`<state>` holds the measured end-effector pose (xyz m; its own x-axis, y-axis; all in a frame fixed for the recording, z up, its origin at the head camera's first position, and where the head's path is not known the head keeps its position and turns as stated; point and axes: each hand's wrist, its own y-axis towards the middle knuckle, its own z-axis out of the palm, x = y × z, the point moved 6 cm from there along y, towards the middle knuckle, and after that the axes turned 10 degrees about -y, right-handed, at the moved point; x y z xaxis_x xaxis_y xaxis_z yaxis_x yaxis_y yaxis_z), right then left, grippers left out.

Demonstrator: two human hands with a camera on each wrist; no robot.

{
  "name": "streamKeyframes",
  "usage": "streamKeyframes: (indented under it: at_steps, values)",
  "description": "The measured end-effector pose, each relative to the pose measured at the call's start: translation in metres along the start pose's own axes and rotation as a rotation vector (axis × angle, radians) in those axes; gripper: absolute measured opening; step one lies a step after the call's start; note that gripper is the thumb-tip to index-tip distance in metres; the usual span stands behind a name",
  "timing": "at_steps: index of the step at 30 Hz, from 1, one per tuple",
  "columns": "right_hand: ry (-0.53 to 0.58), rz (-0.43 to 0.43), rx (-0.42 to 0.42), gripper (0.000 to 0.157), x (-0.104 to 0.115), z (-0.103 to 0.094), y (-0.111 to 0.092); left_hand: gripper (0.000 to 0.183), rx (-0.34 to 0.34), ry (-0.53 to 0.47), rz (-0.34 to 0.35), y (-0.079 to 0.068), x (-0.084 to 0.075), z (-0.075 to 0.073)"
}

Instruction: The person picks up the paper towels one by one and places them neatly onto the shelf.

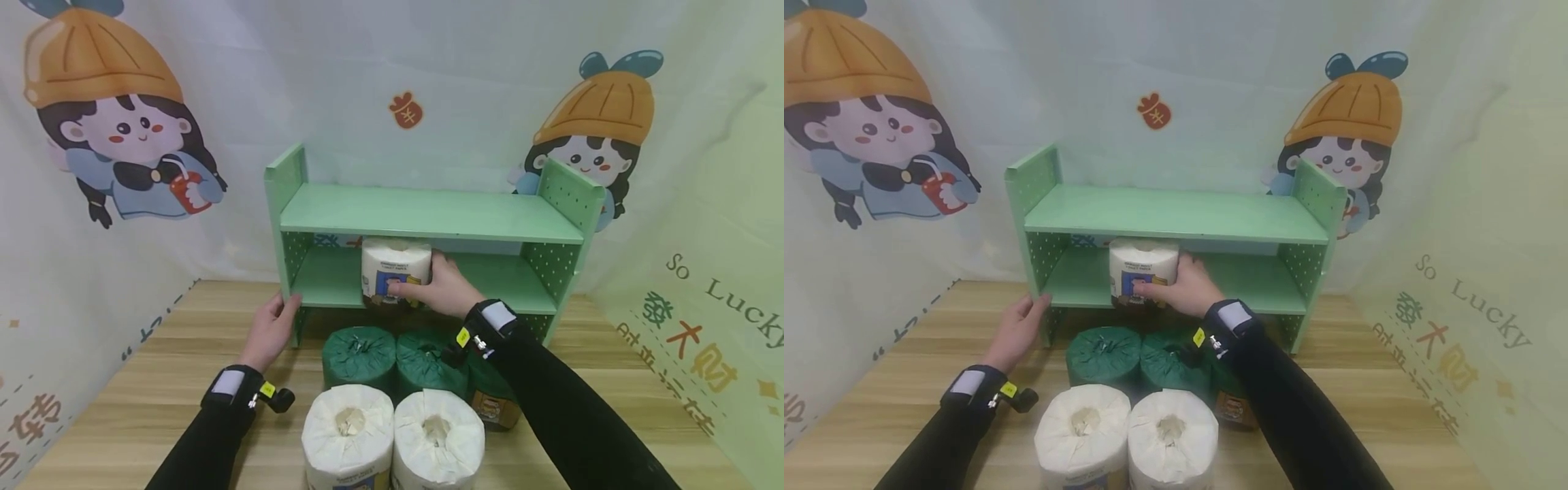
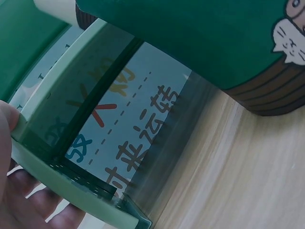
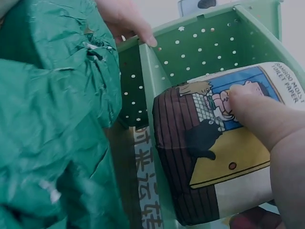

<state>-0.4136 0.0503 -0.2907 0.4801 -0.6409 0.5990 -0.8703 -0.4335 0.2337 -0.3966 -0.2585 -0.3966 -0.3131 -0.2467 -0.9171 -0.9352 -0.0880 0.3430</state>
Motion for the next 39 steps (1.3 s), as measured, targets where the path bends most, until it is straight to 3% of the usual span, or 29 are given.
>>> streamKeyframes:
  at_steps: [6,17,26,34,39]
  values:
    - [0.014,-0.008,-0.02,0.058,0.009,0.005,0.015,0.053,-0.012,0.004,0.015,0.0,-0.002,-0.002]
    - [0.024,0.043,-0.04,0.067,0.017,0.019,0.031,0.048,-0.016,0.008,0.037,-0.003,-0.008,-0.001]
    - [-0.092,0.112,-0.005,0.085,0.018,0.024,0.037,0.048,-0.011,0.008,0.027,-0.003,-0.008,-0.002]
    - [-0.033,0.084,0.066,0.075,0.022,0.035,0.044,0.048,-0.013,0.006,0.037,-0.002,-0.007,-0.002]
    - [0.035,0.062,0.115,0.076,0.026,0.041,0.044,0.049,-0.009,0.011,0.028,-0.002,-0.006,-0.001]
